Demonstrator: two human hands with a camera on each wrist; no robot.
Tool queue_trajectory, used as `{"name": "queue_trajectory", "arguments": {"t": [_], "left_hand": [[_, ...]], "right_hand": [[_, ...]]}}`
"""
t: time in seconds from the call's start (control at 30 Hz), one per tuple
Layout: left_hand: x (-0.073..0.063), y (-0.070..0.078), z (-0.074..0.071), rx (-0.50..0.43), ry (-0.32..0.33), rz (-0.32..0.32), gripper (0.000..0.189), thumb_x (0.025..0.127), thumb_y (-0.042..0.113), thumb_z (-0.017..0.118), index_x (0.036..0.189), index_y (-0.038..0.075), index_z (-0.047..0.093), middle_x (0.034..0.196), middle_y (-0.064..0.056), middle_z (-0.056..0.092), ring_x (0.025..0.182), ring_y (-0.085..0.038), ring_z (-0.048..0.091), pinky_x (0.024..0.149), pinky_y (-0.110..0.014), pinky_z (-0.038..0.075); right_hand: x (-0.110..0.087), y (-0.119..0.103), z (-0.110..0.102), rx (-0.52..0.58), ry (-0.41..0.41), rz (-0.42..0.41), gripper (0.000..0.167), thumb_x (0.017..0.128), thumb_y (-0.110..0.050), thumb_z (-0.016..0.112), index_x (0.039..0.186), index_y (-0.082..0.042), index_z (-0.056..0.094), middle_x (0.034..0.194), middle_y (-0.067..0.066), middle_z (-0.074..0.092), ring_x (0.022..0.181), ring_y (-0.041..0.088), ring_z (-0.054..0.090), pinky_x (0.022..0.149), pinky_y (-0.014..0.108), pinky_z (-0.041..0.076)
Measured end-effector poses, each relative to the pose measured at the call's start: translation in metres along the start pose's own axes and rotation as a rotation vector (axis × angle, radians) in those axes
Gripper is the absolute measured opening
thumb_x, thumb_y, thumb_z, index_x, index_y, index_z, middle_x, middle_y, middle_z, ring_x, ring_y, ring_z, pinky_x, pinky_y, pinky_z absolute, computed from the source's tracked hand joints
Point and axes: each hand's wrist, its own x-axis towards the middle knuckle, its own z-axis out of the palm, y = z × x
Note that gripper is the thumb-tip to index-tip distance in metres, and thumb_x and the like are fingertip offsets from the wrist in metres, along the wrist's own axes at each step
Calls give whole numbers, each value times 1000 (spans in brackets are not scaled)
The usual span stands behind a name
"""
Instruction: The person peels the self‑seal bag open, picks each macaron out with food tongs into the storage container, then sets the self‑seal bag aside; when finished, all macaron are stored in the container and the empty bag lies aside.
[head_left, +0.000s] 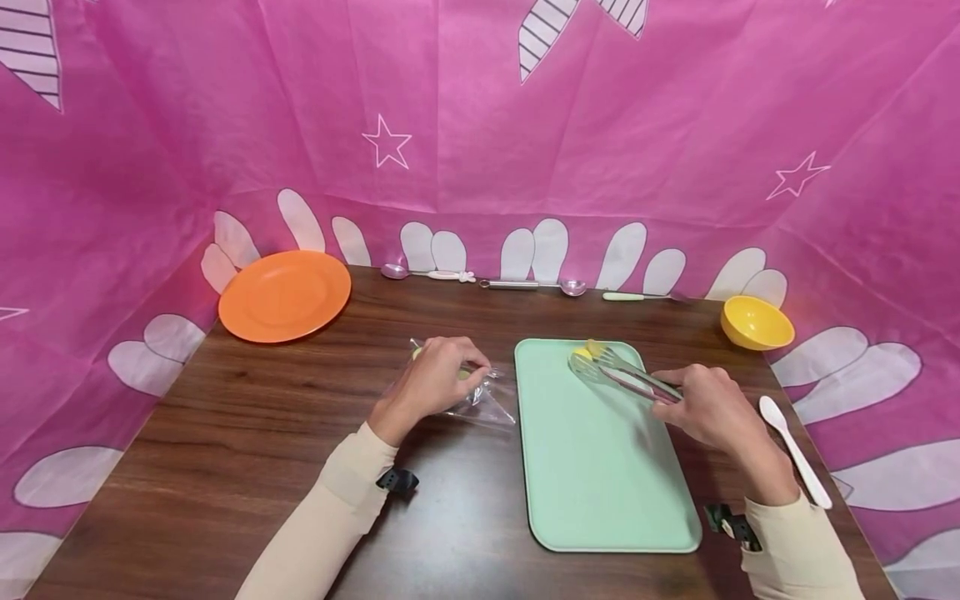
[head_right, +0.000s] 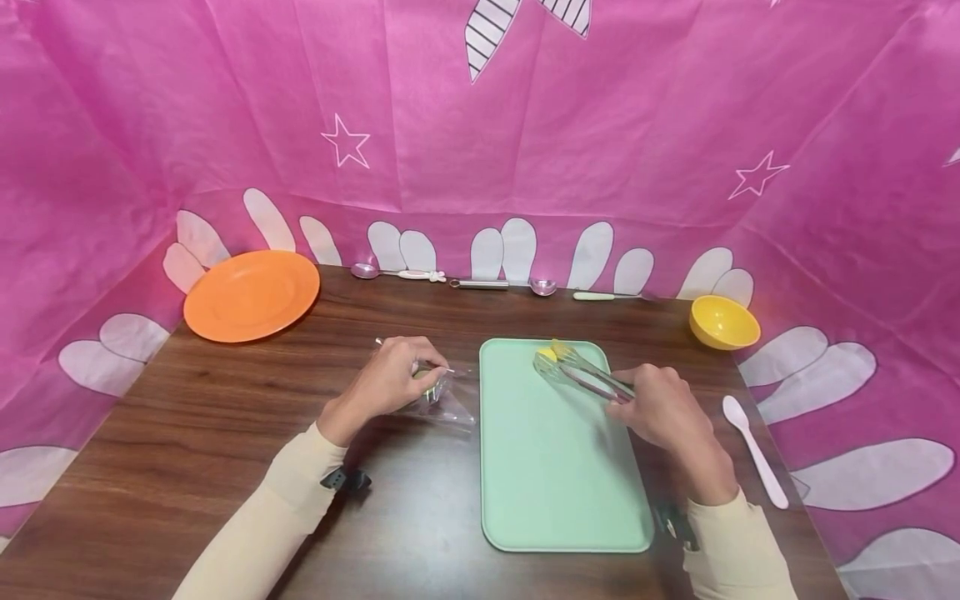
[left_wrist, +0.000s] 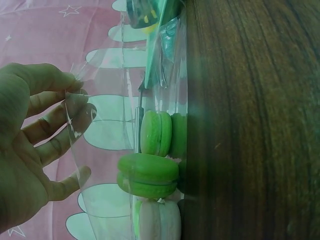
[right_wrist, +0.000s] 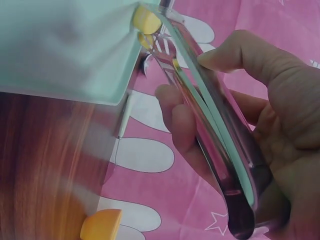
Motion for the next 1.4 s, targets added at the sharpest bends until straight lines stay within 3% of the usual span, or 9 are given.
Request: {"name": "queue_trajectory", "arguments": {"t": [0.17, 0.3, 0.6, 0.73, 0.8, 0.9, 1.07, 1.4], "left_hand": [[1, 1, 0, 14, 7, 7, 11, 97, 18, 79, 102, 12, 87, 97, 0, 82, 89, -17, 76, 94, -44, 58], [1, 0, 1, 27, 1, 1, 11, 97, 19, 79, 101, 14, 87, 98, 1, 82, 91, -16, 77, 97, -44, 58], [1, 0, -1, 30, 20, 10, 10, 97, 18, 79, 101, 14, 87, 97, 1, 82, 88, -17, 76, 89, -41, 60], [0, 1, -4, 14, 23, 16, 9, 96, 17, 79, 100, 13, 87, 96, -1, 82, 89, -20, 77, 86, -42, 60], [0, 1, -4, 7, 20, 17, 9, 96, 16, 79, 100, 12, 87, 96, -1, 82, 90, -22, 77, 85, -42, 60], [0, 0, -4, 0, 13, 17, 10, 96, 15, 78, 100, 12, 87, 96, -2, 82, 89, -24, 77, 84, -42, 60], [0, 0, -4, -12, 20, 28, 10, 96, 14, 78, 100, 11, 87, 96, -2, 82, 89, -23, 78, 83, -40, 60], [-1, 1, -6, -11, 2, 15, 10, 98, 16, 78, 101, 13, 87, 97, -1, 82, 92, -21, 77, 84, -40, 60]], "right_hand": [[-3, 1, -4, 8, 18, 58, 53, 86, -20, 81, 130, 7, 72, 59, -3, 48, 60, 17, 46, 52, 30, 35], [-11, 1, -5, 18, 56, 42, 53, 88, -24, 81, 132, 3, 71, 64, 0, 53, 66, 19, 50, 55, 32, 37], [-35, -14, 14, 160, 62, -108, 50, 83, -17, 88, 130, -7, 75, 75, -2, 59, 62, 5, 44, 50, 24, 35], [-40, -21, 28, 218, 58, -155, 49, 81, -15, 89, 127, -7, 78, 83, -1, 69, 66, 2, 47, 50, 23, 35], [-41, -23, 35, 246, 73, -187, 47, 79, -12, 90, 125, -7, 79, 94, 2, 77, 71, 2, 50, 53, 22, 38], [-41, -27, 43, 276, 102, -229, 44, 77, -8, 89, 120, -10, 82, 99, 3, 80, 73, 1, 52, 55, 21, 40], [-38, -35, 55, 297, 107, -285, 40, 76, -3, 87, 115, -13, 83, 93, -2, 78, 66, -1, 49, 51, 20, 38], [-15, -60, 79, 245, 138, -307, 36, 74, -3, 82, 109, -14, 84, 81, -9, 71, 66, 1, 50, 56, 20, 40]]}}
